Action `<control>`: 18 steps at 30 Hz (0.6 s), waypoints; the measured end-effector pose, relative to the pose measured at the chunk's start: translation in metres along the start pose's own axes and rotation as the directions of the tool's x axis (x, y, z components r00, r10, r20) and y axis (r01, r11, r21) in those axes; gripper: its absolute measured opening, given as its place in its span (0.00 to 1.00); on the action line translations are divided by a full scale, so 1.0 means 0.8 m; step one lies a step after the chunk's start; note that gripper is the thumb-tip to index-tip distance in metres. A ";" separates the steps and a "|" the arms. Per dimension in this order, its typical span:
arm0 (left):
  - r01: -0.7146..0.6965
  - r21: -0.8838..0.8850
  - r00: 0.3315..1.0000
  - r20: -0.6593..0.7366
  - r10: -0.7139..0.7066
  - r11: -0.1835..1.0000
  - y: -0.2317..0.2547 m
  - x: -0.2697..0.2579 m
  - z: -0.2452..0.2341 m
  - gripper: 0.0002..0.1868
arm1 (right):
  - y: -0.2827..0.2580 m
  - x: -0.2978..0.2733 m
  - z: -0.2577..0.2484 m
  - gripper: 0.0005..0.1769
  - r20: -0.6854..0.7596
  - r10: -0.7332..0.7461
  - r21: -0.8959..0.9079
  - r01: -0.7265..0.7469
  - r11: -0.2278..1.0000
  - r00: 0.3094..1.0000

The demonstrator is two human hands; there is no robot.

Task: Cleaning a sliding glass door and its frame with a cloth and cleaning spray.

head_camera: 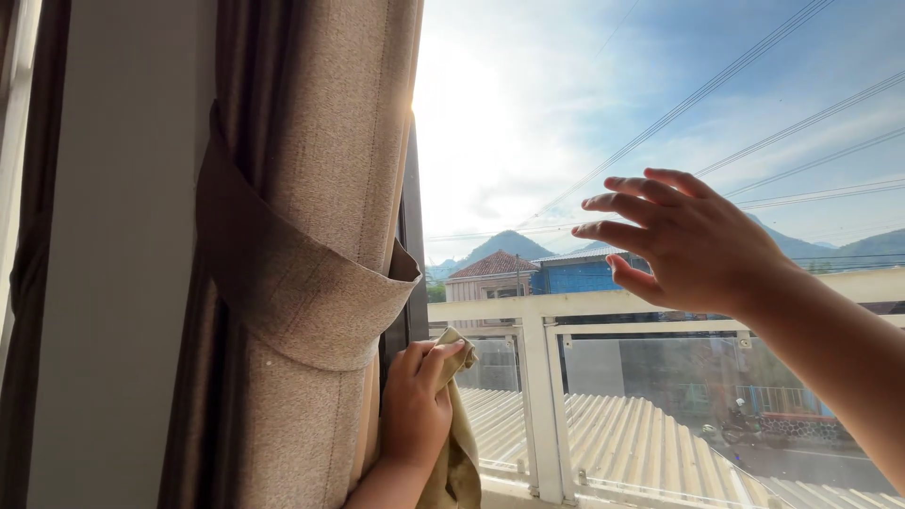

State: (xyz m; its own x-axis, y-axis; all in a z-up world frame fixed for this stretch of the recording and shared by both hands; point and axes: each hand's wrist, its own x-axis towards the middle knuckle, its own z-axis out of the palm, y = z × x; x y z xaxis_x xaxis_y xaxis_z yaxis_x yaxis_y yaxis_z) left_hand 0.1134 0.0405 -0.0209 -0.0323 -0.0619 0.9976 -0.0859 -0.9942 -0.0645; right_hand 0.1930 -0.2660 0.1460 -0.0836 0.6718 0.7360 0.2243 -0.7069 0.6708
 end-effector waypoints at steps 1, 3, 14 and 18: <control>-0.001 -0.002 1.000 -0.007 0.001 1.000 -0.006 0.025 0.011 0.25 | 0.000 0.000 0.003 0.32 -0.003 -0.001 -0.006 0.001 1.000 1.000; 0.028 0.015 0.984 -0.179 -0.025 0.999 -0.016 0.074 0.029 0.23 | 0.000 0.000 0.006 0.32 -0.053 0.004 0.053 -0.002 0.999 0.999; -0.070 0.061 0.942 -0.324 0.086 0.996 -0.029 0.131 0.047 0.18 | 0.005 -0.004 0.003 0.32 -0.114 -0.010 0.047 0.016 0.999 0.993; 0.036 -0.035 0.981 -0.187 -0.042 0.999 0.006 0.063 0.009 0.17 | 0.013 -0.010 0.034 0.35 -0.413 -0.076 0.010 0.088 0.996 0.907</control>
State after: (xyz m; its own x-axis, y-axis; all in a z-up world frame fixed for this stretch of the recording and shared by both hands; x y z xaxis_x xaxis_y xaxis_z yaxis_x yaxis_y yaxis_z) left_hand 0.1185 0.0323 0.0293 -0.2143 -0.0023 0.9768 -0.1222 -0.9921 -0.0292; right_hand 0.2226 -0.2724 0.1444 -0.4943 0.5718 0.6548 0.2259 -0.6429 0.7319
